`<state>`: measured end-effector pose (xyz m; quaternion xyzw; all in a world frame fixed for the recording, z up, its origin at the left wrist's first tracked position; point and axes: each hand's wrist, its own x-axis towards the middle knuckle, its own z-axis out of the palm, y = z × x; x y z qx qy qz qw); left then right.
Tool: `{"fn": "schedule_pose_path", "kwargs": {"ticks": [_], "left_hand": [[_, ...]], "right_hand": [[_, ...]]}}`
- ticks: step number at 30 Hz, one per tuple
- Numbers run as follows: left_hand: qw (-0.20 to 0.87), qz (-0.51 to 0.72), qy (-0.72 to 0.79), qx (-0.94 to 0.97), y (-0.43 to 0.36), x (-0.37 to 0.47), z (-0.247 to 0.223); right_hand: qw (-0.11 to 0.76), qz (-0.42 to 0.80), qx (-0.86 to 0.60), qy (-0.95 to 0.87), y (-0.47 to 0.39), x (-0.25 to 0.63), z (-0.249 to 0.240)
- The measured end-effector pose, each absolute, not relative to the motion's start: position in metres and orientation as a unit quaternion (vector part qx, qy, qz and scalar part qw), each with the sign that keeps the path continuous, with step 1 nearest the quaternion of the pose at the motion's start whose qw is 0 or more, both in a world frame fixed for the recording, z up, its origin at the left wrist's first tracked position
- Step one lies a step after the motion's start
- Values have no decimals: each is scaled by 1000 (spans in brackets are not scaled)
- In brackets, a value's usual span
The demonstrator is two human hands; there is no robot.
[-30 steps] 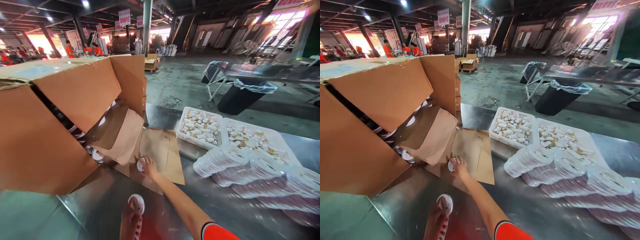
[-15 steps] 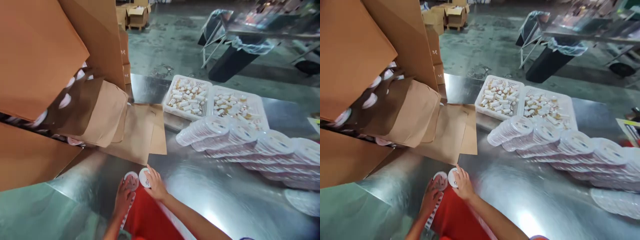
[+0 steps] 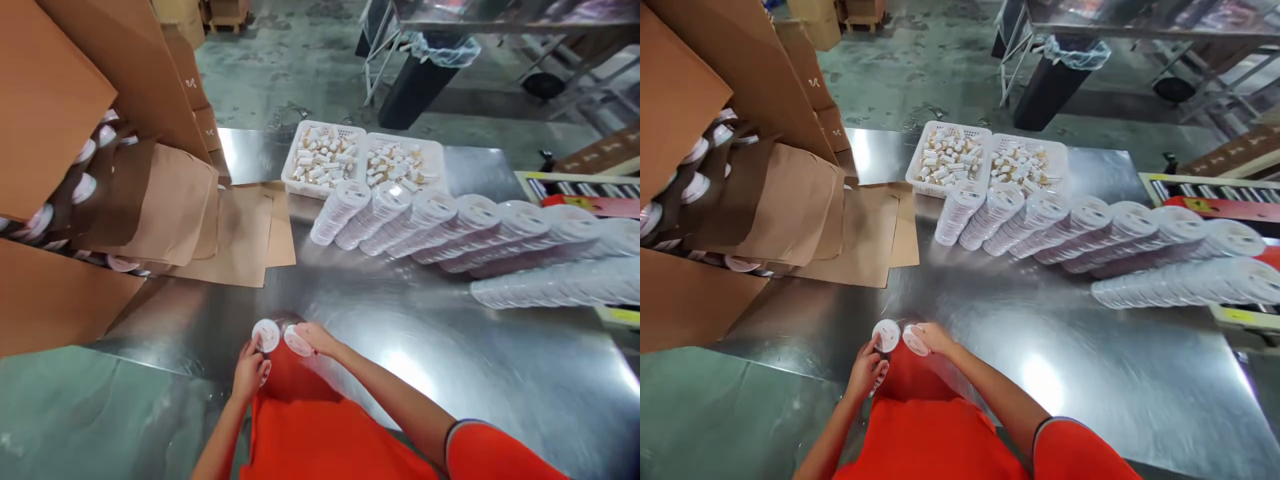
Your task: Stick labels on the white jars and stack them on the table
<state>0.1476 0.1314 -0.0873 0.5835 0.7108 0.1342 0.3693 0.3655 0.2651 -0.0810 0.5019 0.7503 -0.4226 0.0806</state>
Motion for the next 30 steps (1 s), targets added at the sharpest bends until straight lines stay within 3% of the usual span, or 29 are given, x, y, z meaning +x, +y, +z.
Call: {"fn": "schedule_pose_path", "kwargs": {"ticks": [3,6,9,17,26,30], "left_hand": [[355,93,694,619,120,157,-80],[298,47,682,666,117,164,-72],[266,23,649,712,121,168,-65],[306,-26,641,703,112,177,-62],[301,-2,663,686,92,185,-63],[297,22,667,683,86,180,-69]], "right_hand": [[129,-382,594,696,262,374,-74],[125,-327,638,686,254,379,-66],[104,-296,594,741,234,384,-59],[105,-238,479,838,184,387,-63],[118,-225,541,802,194,382,-62],[93,-257,421,865,198,384,-65]]}}
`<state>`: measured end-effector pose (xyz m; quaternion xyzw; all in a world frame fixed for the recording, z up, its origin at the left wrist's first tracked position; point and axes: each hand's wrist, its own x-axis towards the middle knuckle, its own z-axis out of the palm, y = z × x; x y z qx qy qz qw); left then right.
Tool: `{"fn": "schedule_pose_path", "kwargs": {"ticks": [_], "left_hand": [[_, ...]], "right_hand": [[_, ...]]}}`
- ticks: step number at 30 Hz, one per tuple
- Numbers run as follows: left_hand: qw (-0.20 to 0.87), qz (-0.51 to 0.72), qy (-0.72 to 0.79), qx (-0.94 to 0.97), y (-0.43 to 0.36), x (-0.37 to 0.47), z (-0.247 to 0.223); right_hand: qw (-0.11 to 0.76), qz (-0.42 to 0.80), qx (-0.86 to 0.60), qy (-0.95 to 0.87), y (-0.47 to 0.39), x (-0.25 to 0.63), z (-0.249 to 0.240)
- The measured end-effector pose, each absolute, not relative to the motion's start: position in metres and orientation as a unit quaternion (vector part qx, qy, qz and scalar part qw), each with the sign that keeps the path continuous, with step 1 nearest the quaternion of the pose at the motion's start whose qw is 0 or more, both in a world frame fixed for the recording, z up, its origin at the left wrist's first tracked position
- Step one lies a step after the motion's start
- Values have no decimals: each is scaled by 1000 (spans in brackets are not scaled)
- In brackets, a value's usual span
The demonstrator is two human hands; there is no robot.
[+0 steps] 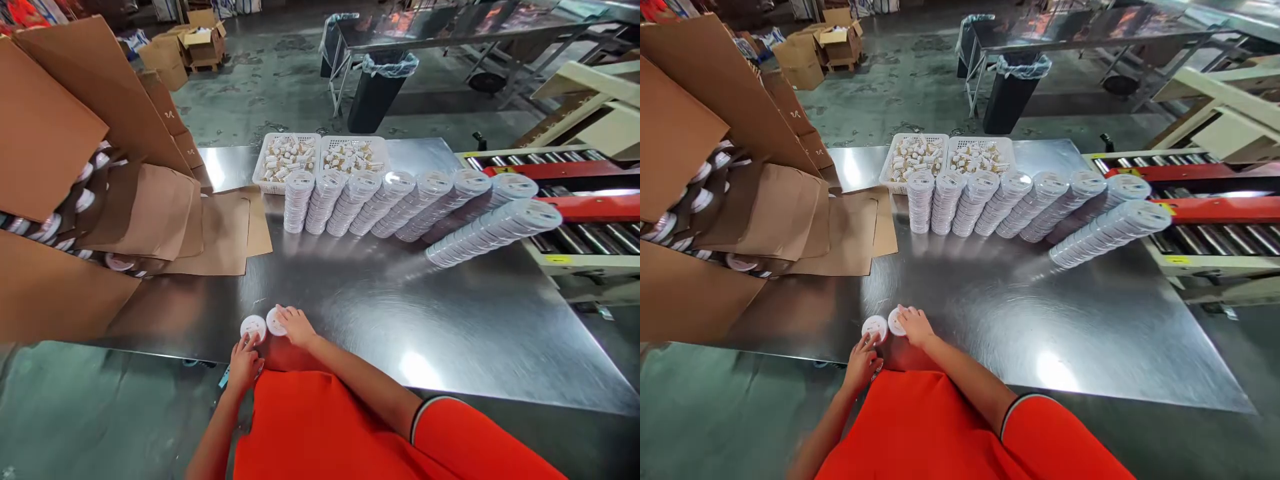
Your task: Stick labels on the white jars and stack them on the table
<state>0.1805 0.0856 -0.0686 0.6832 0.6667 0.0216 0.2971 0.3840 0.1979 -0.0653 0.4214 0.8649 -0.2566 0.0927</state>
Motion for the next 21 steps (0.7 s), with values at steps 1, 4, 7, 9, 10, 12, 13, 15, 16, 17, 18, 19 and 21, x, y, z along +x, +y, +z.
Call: {"fn": "schedule_pose_path", "kwargs": {"ticks": [1,4,7,9,10,12,13,15,16,17,18,19,21], "left_hand": [[296,25,669,681,84,178,-70],[296,38,674,676,82,170,-72],[301,51,676,671,83,163,-74],[302,58,678,668,88,160,-76],[301,60,680,666,90,159,-76],[297,63,684,664,96,158,-76],[294,62,685,663,100,157,-74],[287,57,689,663,105,157,-71],[284,56,690,663,108,159,-68],[281,55,692,663,110,162,-66],[280,54,693,662,112,166,-65],[282,52,695,659,114,172,-64],[294,43,697,652,116,185,-65]], "right_hand": [[96,-275,380,878,199,385,-67],[110,-315,338,880,198,387,-71],[97,-318,391,858,188,384,-74],[83,-307,407,856,179,382,-74],[82,-297,407,860,176,380,-74],[89,-276,393,872,173,378,-71],[95,-267,386,878,173,378,-70],[105,-253,393,878,174,377,-68],[108,-248,407,872,175,376,-68],[108,-244,425,865,176,376,-67],[108,-242,443,857,177,376,-67],[108,-241,457,849,177,375,-67],[101,-241,472,842,178,375,-68]]}}
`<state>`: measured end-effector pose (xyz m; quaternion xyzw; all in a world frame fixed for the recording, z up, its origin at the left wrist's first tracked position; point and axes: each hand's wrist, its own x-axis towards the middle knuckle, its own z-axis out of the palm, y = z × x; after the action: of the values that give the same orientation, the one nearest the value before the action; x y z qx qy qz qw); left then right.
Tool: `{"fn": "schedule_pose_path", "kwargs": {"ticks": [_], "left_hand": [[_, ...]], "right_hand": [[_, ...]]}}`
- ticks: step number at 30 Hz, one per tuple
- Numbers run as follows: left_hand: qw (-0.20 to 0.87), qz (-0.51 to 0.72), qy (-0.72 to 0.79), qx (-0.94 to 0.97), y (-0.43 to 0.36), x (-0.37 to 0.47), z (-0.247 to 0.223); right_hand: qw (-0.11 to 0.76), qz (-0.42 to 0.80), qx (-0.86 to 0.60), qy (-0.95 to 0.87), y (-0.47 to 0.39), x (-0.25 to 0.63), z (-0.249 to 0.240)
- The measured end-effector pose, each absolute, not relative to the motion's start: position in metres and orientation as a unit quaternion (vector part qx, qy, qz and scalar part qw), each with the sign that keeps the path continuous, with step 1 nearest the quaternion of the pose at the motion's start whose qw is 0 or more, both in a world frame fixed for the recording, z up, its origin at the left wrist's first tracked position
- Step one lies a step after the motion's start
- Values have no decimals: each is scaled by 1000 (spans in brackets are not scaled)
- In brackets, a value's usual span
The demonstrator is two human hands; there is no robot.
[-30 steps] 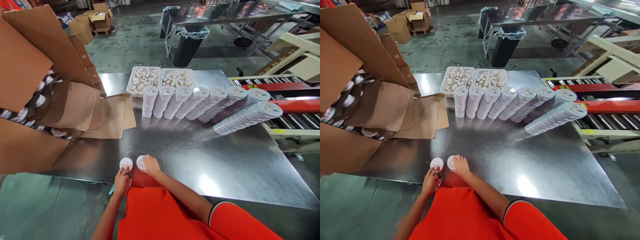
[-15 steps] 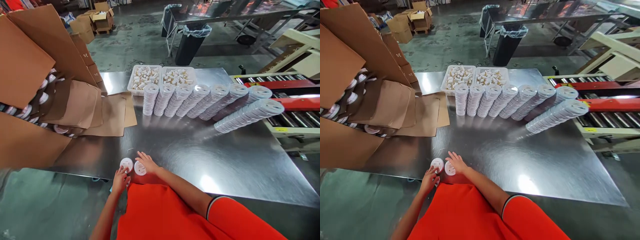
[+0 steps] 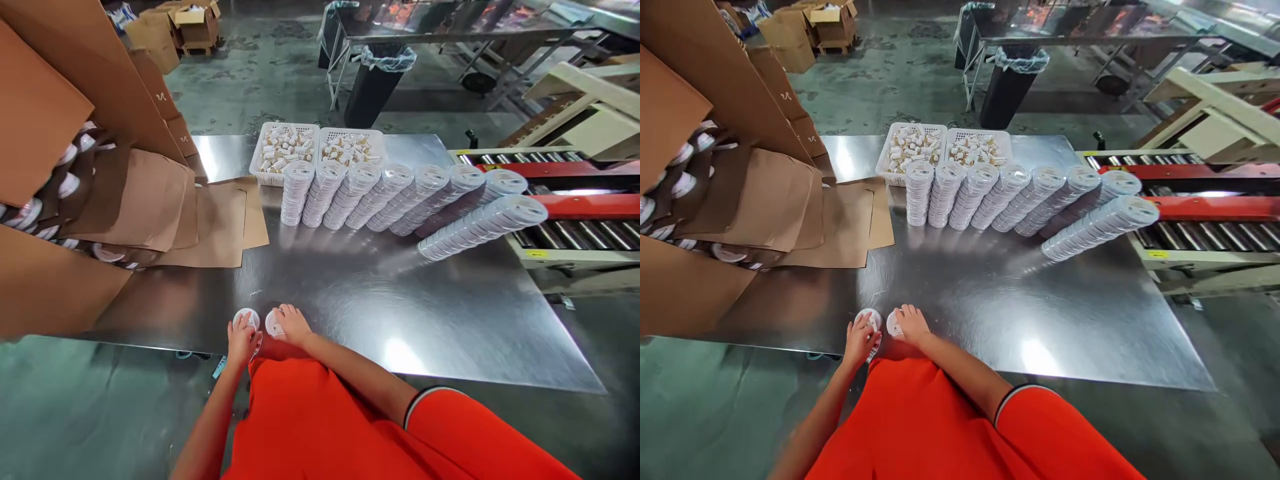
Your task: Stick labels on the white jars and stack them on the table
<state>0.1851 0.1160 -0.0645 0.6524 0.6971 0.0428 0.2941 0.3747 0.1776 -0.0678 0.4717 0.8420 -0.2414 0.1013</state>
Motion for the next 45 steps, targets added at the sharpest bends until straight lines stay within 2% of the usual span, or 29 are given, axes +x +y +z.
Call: {"fn": "schedule_pose_path", "kwargs": {"ticks": [5,10,15,18,21,25,27,32,38,45], "left_hand": [[335,47,669,662,112,197,-73],[342,65,617,706,99,171,-70],[316,76,663,674,91,181,-67],[324,73,703,629,91,195,-74],[360,79,668,647,88,193,-79],[352,85,656,662,76,176,-77],[331,103,662,664,68,171,-75],[291,104,697,648,61,180,-74],[320,73,694,641,72,178,-78],[314,89,672,665,77,171,-76]], "right_hand": [[92,-250,486,833,180,380,-70],[96,-248,384,884,181,387,-74],[96,-207,412,882,181,378,-78],[82,-204,329,918,186,364,-80],[66,-207,221,951,196,344,-80],[83,-216,150,961,204,326,-79],[71,-198,162,964,201,323,-78],[72,-152,304,938,182,321,-72],[40,-236,407,882,185,353,-64],[108,-298,442,839,193,393,-76]]}}
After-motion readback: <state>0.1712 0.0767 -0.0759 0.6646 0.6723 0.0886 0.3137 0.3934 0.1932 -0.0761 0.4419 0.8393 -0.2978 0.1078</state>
